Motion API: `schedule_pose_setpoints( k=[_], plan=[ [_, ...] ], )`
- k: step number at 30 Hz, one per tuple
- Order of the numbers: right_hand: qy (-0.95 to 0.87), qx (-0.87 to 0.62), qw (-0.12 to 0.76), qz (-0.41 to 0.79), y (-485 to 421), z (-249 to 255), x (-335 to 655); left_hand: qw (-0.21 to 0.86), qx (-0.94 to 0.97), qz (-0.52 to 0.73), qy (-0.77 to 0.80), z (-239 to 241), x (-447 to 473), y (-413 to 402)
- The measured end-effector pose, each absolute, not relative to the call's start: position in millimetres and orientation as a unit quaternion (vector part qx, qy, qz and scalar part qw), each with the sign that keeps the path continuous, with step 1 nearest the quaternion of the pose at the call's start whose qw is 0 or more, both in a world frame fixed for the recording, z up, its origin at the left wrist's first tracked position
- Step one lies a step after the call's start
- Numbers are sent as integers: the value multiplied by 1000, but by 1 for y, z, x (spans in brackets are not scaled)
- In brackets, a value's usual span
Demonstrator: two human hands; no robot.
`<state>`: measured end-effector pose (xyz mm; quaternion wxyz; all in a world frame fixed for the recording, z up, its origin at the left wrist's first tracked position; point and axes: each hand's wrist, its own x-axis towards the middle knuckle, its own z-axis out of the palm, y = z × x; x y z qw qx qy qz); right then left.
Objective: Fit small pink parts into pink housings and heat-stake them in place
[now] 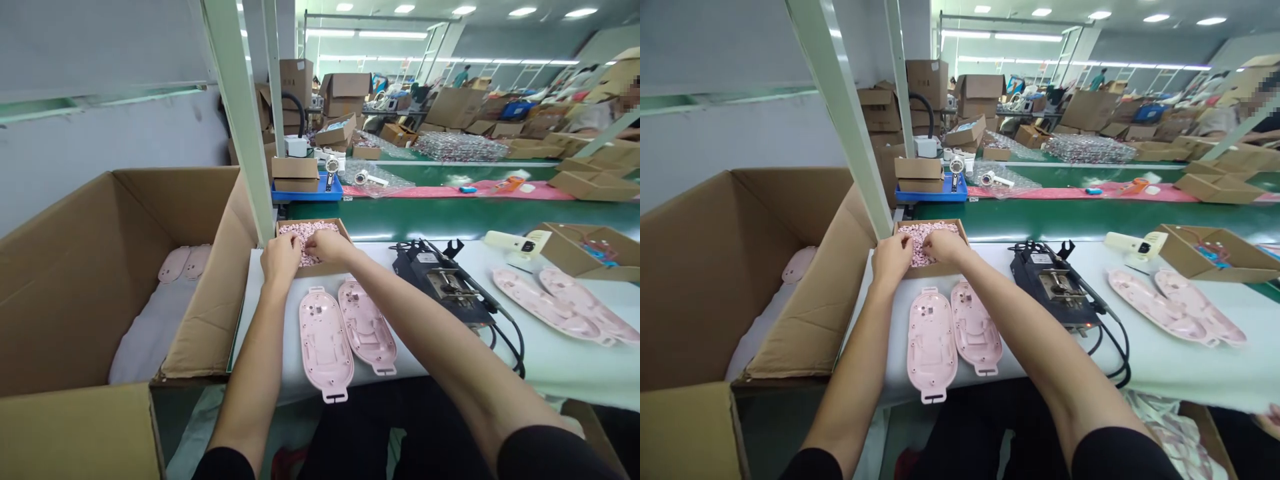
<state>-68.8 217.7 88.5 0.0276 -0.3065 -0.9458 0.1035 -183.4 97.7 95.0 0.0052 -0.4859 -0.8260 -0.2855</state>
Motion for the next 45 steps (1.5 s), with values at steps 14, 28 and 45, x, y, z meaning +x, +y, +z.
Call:
schedule_pose_setpoints(
  k=[14, 28, 45],
  plan=[
    [-932, -334, 82, 113, 213, 112, -44, -42, -533, -481, -695, 102, -173, 73],
    [-949, -266, 42, 166, 208, 96, -63, -121, -551, -511, -648, 28, -147, -22],
    [-807, -379, 291, 347, 166, 108, 44, -103, -594, -458, -653, 24, -144, -16]
  ],
)
